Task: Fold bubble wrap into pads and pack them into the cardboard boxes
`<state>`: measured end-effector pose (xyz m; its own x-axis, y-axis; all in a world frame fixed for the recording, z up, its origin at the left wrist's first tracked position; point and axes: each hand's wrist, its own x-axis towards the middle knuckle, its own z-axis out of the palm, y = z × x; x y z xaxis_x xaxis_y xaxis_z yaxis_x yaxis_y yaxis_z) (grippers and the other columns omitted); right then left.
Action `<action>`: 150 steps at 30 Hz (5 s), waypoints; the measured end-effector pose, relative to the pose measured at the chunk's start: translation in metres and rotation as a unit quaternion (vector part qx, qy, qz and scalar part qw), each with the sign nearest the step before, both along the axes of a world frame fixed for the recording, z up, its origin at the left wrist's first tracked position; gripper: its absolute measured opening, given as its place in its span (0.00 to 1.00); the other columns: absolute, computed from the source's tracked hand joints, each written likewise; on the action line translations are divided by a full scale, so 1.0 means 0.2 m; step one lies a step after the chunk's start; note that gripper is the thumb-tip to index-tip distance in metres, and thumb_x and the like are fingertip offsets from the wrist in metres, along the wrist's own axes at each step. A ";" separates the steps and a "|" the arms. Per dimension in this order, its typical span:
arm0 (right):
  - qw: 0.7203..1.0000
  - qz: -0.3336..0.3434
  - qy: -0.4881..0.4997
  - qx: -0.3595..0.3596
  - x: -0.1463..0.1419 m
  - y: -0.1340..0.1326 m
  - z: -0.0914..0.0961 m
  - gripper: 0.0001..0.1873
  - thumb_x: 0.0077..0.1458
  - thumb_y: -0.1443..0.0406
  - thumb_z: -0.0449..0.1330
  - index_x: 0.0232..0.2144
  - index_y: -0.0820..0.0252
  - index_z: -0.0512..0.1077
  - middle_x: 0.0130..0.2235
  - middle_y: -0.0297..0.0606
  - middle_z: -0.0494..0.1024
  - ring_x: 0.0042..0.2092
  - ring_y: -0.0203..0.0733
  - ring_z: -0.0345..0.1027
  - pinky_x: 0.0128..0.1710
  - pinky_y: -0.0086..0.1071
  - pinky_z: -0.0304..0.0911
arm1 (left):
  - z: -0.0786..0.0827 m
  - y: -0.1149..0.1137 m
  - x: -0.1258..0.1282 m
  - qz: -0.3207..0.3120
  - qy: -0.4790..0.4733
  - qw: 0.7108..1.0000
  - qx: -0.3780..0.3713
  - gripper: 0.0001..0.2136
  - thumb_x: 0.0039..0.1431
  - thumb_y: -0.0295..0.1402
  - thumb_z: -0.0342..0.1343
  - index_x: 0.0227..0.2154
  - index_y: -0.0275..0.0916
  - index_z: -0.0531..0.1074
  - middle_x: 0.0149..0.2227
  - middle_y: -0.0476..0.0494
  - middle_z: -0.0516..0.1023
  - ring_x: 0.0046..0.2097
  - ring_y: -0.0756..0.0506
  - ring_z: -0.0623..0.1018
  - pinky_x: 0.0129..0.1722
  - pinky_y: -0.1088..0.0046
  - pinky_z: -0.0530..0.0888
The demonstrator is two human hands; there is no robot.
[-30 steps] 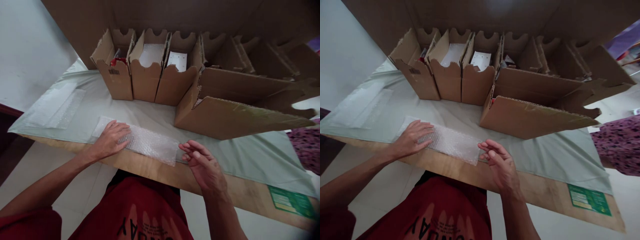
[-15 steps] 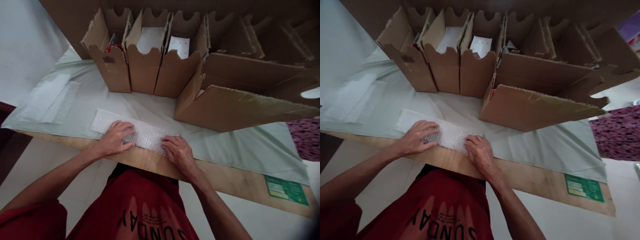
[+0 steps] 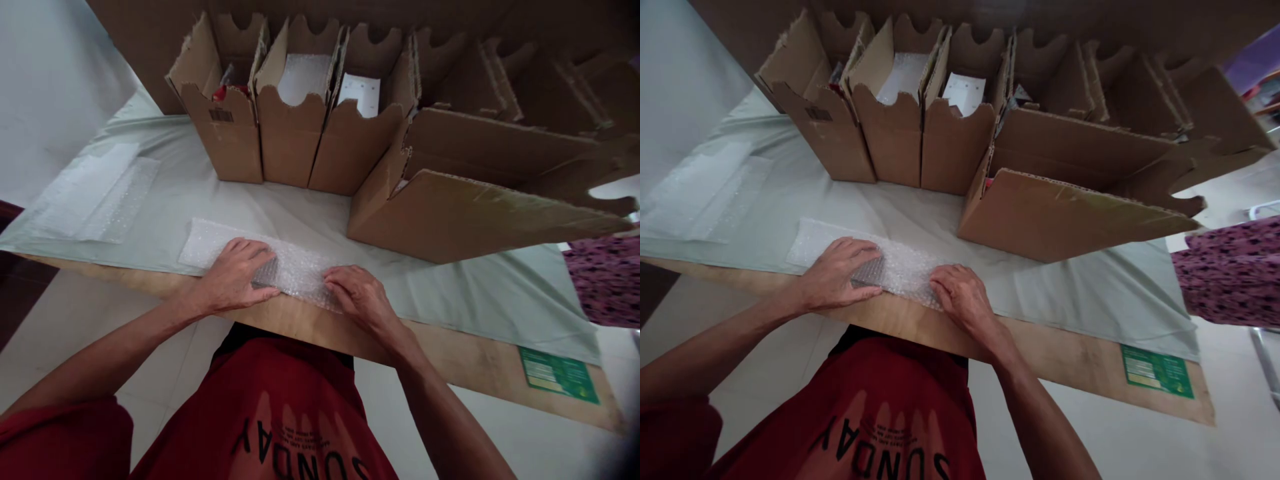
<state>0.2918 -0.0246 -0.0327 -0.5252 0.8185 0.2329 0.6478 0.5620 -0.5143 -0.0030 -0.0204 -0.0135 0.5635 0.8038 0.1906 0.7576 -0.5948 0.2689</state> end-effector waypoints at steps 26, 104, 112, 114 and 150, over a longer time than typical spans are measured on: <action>0.971 -0.164 -0.006 0.177 0.06 -0.03 0.05 0.13 0.66 0.68 0.56 0.51 0.55 0.74 0.57 0.49 0.75 0.53 0.55 0.71 0.52 0.50 0.66 | 0.02 0.10 0.04 0.063 0.005 0.991 0.115 0.19 0.66 0.29 0.53 0.59 0.38 0.70 0.65 0.29 0.69 0.68 0.31 0.66 0.65 0.45 0.64; 0.909 -0.226 0.309 -0.162 0.40 -0.51 -0.02 0.17 0.59 0.48 0.66 0.31 0.54 0.77 0.34 0.38 0.83 0.37 0.46 0.78 0.37 0.35 0.73 | -0.12 -0.31 -0.40 0.128 -0.267 0.953 -0.072 0.08 0.59 0.39 0.60 0.32 0.41 0.81 0.42 0.40 0.86 0.52 0.39 0.82 0.54 0.58 0.78; 0.917 -0.289 0.233 -0.147 0.38 -0.45 -0.07 0.17 0.54 0.51 0.65 0.36 0.58 0.78 0.32 0.38 0.82 0.34 0.47 0.76 0.36 0.38 0.71 | -0.16 -0.21 -0.30 0.270 -0.260 0.925 -0.058 0.13 0.56 0.44 0.57 0.29 0.39 0.78 0.28 0.48 0.82 0.30 0.47 0.78 0.33 0.71 0.75; 0.914 -0.315 0.219 -0.132 0.36 -0.43 -0.07 0.17 0.56 0.50 0.62 0.35 0.58 0.77 0.31 0.39 0.82 0.33 0.46 0.76 0.35 0.37 0.70 | -0.17 -0.19 -0.28 0.284 -0.252 0.924 -0.050 0.14 0.56 0.45 0.56 0.27 0.40 0.77 0.27 0.48 0.80 0.29 0.47 0.77 0.32 0.72 0.74; 0.978 -0.151 -0.082 0.114 0.45 -0.14 -0.11 0.18 0.69 0.57 0.50 0.47 0.56 0.78 0.50 0.46 0.82 0.48 0.54 0.76 0.44 0.46 0.65 | -0.09 -0.14 -0.31 0.266 -0.069 0.961 0.030 0.12 0.65 0.38 0.55 0.46 0.41 0.79 0.46 0.38 0.81 0.50 0.38 0.79 0.54 0.57 0.75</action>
